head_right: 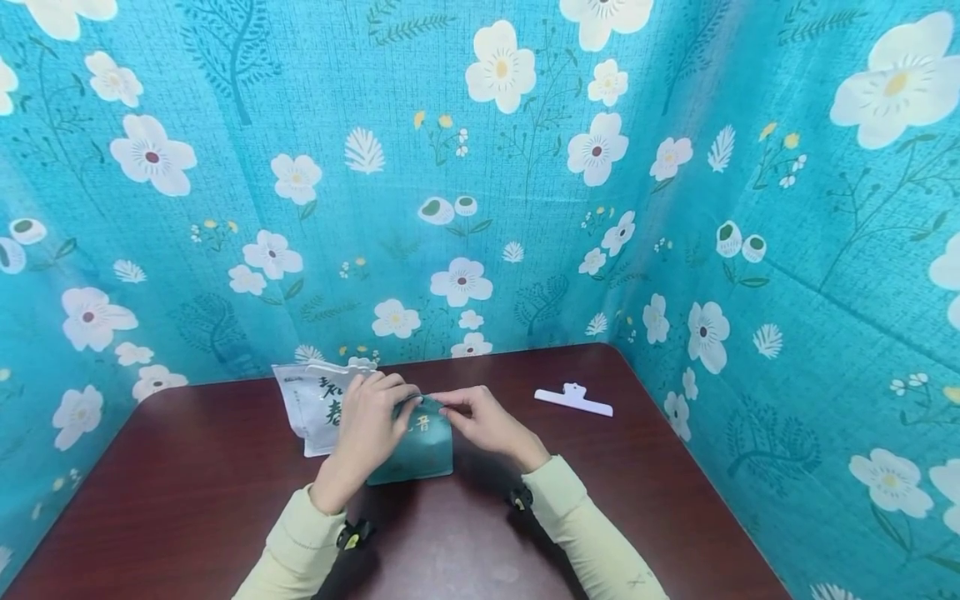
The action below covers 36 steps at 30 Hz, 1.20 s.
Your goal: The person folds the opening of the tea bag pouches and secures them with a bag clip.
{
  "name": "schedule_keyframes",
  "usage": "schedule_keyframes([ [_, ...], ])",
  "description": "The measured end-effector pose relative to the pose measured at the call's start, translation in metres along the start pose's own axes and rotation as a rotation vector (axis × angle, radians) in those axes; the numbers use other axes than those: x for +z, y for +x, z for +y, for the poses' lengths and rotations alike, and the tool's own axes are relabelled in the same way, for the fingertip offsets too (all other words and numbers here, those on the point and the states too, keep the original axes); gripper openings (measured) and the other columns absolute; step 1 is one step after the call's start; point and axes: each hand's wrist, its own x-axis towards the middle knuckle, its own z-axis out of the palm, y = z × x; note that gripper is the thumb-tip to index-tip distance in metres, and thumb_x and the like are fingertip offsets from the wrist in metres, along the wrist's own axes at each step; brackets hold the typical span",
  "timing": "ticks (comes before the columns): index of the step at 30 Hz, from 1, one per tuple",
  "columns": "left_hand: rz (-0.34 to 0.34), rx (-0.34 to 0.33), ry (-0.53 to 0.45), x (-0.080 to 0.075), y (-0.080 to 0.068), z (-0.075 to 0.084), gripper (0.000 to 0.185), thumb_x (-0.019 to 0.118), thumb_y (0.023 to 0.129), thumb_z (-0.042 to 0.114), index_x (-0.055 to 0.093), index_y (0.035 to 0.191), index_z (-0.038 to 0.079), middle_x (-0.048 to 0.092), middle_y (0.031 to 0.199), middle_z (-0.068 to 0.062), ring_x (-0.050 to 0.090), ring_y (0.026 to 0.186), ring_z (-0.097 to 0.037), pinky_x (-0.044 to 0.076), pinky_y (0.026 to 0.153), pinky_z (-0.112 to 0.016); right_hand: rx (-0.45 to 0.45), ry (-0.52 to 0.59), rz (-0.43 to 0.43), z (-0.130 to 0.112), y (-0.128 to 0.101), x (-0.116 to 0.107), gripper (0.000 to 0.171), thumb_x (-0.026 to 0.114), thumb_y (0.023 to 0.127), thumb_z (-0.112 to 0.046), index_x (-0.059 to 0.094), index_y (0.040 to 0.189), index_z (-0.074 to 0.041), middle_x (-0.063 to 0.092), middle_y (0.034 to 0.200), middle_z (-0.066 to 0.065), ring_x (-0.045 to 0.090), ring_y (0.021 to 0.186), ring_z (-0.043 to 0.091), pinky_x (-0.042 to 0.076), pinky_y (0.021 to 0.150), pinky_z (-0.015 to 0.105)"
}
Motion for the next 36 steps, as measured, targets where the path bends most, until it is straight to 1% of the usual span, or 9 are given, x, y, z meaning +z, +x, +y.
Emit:
schedule_keyframes([
  [3, -0.009, -0.001, 0.001, 0.0, 0.0, 0.001, 0.005, 0.084, 0.084, 0.012, 0.081, 0.088, 0.013, 0.071, 0.079, 0.003, 0.059, 0.074, -0.019, 0.036, 0.067, -0.033, -0.022, -0.034, 0.011, 0.001, -0.001, 0.001, 0.034, 0.062, 0.096, 0.006, 0.071, 0.127, -0.006, 0.073, 0.122, 0.009, 0.071, 0.099, 0.011, 0.058, 0.085, 0.028],
  [7, -0.019, 0.002, 0.001, 0.0, -0.001, 0.002, 0.006, 0.084, 0.083, 0.011, 0.081, 0.087, 0.014, 0.071, 0.08, 0.003, 0.059, 0.075, -0.019, 0.037, 0.068, -0.033, -0.065, -0.086, 0.069, 0.003, 0.0, 0.003, 0.032, 0.065, 0.094, 0.007, 0.075, 0.121, -0.008, 0.075, 0.115, 0.008, 0.068, 0.079, 0.01, 0.058, 0.072, 0.024],
  [9, -0.018, 0.006, 0.0, 0.0, -0.001, 0.002, 0.006, 0.084, 0.083, 0.011, 0.081, 0.087, 0.014, 0.071, 0.081, 0.003, 0.058, 0.075, -0.019, 0.037, 0.068, -0.033, -0.079, -0.096, 0.092, 0.004, 0.0, 0.005, 0.032, 0.065, 0.093, 0.008, 0.076, 0.119, -0.007, 0.076, 0.113, 0.008, 0.068, 0.077, 0.011, 0.058, 0.069, 0.025],
  [11, -0.013, 0.008, -0.002, 0.0, -0.001, 0.001, 0.006, 0.084, 0.083, 0.011, 0.081, 0.088, 0.013, 0.071, 0.081, 0.002, 0.058, 0.075, -0.019, 0.037, 0.068, -0.033, -0.078, -0.091, 0.098, 0.004, 0.0, 0.005, 0.032, 0.066, 0.093, 0.008, 0.076, 0.12, -0.008, 0.076, 0.114, 0.008, 0.07, 0.08, 0.011, 0.058, 0.071, 0.025],
  [14, -0.009, 0.008, -0.003, 0.0, 0.0, 0.0, 0.006, 0.084, 0.084, 0.011, 0.081, 0.088, 0.012, 0.071, 0.081, 0.002, 0.058, 0.075, -0.019, 0.037, 0.068, -0.033, -0.06, -0.063, 0.079, 0.004, 0.0, 0.005, 0.033, 0.065, 0.095, 0.006, 0.074, 0.123, -0.008, 0.074, 0.118, 0.008, 0.073, 0.094, 0.013, 0.059, 0.079, 0.026],
  [17, -0.005, 0.007, 0.0, -0.001, 0.0, -0.001, 0.006, 0.084, 0.084, 0.012, 0.081, 0.089, 0.012, 0.071, 0.081, 0.003, 0.058, 0.075, -0.019, 0.036, 0.067, -0.033, -0.032, -0.039, 0.045, 0.004, -0.002, 0.003, 0.032, 0.066, 0.096, 0.0, 0.072, 0.127, -0.009, 0.073, 0.123, 0.006, 0.072, 0.107, 0.014, 0.057, 0.087, 0.029],
  [22, -0.02, 0.02, 0.009, -0.001, -0.001, -0.002, 0.006, 0.083, 0.085, 0.013, 0.081, 0.09, 0.013, 0.071, 0.082, 0.003, 0.06, 0.076, -0.019, 0.038, 0.067, -0.032, 0.007, -0.066, 0.045, 0.009, -0.009, -0.011, 0.03, 0.068, 0.098, -0.01, 0.072, 0.128, -0.013, 0.073, 0.123, 0.004, 0.071, 0.111, 0.015, 0.057, 0.091, 0.031],
  [28, -0.017, 0.045, 0.021, -0.002, -0.001, -0.002, 0.005, 0.082, 0.086, 0.014, 0.081, 0.091, 0.014, 0.071, 0.083, 0.003, 0.06, 0.077, -0.018, 0.039, 0.067, -0.031, 0.086, -0.225, 0.087, 0.023, -0.02, -0.042, 0.028, 0.071, 0.096, -0.009, 0.075, 0.123, -0.013, 0.075, 0.118, 0.001, 0.07, 0.112, 0.016, 0.056, 0.095, 0.038],
  [36, -0.02, 0.061, 0.013, -0.001, 0.0, -0.005, 0.007, 0.083, 0.085, 0.012, 0.08, 0.091, 0.014, 0.072, 0.083, 0.003, 0.059, 0.076, -0.018, 0.038, 0.068, -0.031, 0.182, -0.499, 0.036, 0.041, -0.042, -0.084, 0.03, 0.072, 0.093, -0.006, 0.073, 0.123, -0.004, 0.074, 0.12, 0.012, 0.069, 0.113, 0.027, 0.054, 0.097, 0.048],
])
